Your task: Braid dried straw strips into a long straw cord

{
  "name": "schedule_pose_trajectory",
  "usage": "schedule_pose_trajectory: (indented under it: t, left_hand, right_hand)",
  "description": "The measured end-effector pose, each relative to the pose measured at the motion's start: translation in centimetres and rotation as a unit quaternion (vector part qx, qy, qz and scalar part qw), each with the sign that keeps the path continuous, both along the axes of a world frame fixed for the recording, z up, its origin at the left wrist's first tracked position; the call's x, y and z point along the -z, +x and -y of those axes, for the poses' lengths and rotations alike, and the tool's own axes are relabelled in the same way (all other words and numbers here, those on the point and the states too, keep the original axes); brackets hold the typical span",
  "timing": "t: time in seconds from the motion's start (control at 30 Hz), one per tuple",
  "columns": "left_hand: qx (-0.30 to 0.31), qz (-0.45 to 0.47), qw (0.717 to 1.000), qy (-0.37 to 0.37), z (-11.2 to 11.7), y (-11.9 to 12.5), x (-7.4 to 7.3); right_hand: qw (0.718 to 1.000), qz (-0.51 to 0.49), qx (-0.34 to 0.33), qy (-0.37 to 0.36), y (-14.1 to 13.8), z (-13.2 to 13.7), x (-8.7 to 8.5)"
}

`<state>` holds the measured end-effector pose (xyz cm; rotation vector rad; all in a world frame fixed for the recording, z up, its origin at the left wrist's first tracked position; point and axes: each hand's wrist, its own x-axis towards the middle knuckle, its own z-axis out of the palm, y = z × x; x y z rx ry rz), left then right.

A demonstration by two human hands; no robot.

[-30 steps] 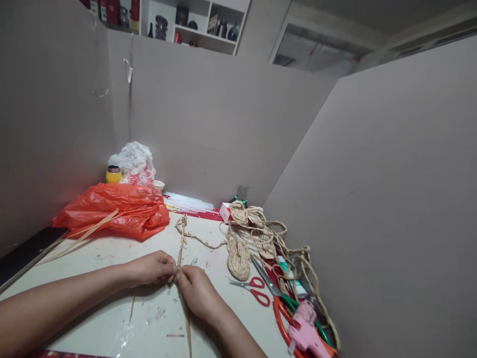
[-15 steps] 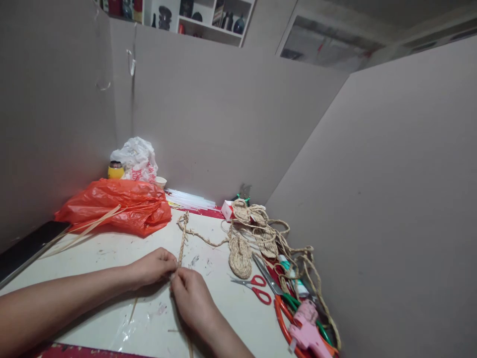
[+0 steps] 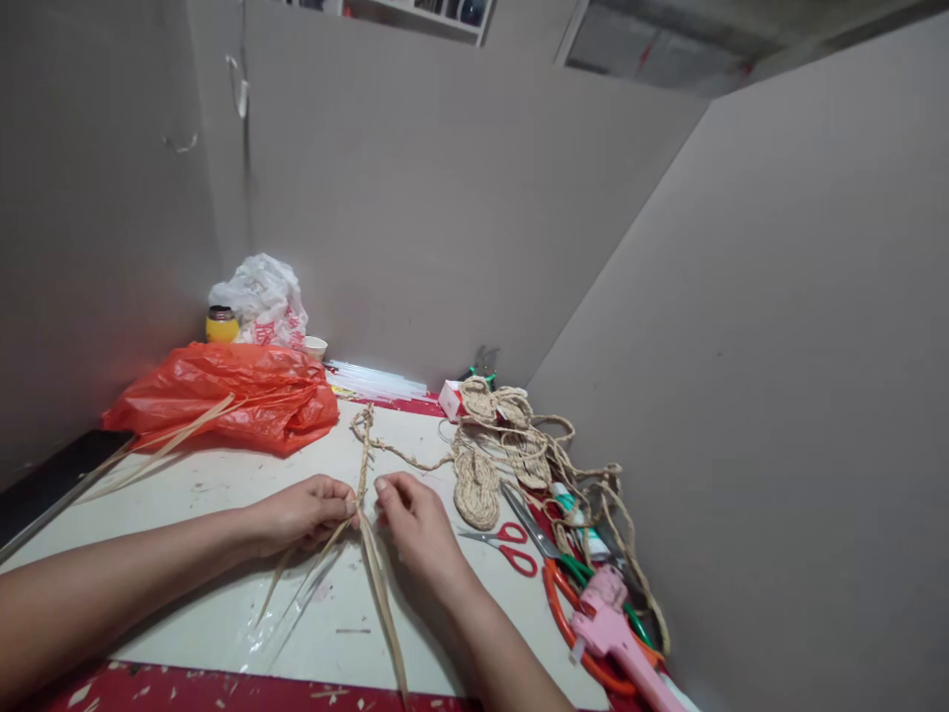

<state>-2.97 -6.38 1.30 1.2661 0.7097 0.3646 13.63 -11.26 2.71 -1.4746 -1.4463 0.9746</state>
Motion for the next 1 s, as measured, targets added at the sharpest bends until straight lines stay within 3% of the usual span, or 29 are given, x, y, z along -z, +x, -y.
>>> schedule_pose_trajectory:
  t: [0.13, 0.23, 0.33, 0.43, 0.57, 0.77, 0.87, 1.0]
  left_hand:
    - [0.024, 0.014, 1.000, 0.006, -0.1, 0.0, 0.1]
    - [0.022, -0.020, 0.999, 0.024, -0.1, 0.0, 0.1]
    - [0.046, -0.061, 0.991, 0.113, -0.3, 0.0, 0.1]
    - [0.050, -0.105, 0.962, 0.245, -0.4, -0.2, 0.1]
    - [0.029, -0.201, 0.904, 0.375, -0.3, -0.5, -0.6]
    - [0.021, -0.323, 0.827, 0.460, 1.8, -0.5, -2.3]
    - [0.026, -0.345, 0.798, 0.494, 3.1, -0.1, -1.5]
    - [0.045, -0.342, 0.786, 0.513, 4.2, 0.2, 0.3]
  right_hand:
    - [0.976, -0.126, -0.103, -0.147, -0.8, -0.1, 1.3]
    - [0.973, -0.111, -0.113, -0.170, -0.8, -0.2, 1.6]
    - [0.971, -0.080, -0.127, -0.186, -0.1, -0.6, 1.6]
    - [0.958, -0.113, -0.131, -0.227, 0.2, -1.0, 1.8]
    - [0.960, -0.151, -0.073, -0.223, -0.5, -0.8, 2.2]
    - [0.973, -0.156, -0.007, -0.171, -1.7, -0.1, 2.6]
    - [0.956, -0.219, -0.013, -0.193, -2.0, 0.2, 2.6]
    - [0.932, -0.282, -0.018, -0.226, -2.2, 0.6, 2.3]
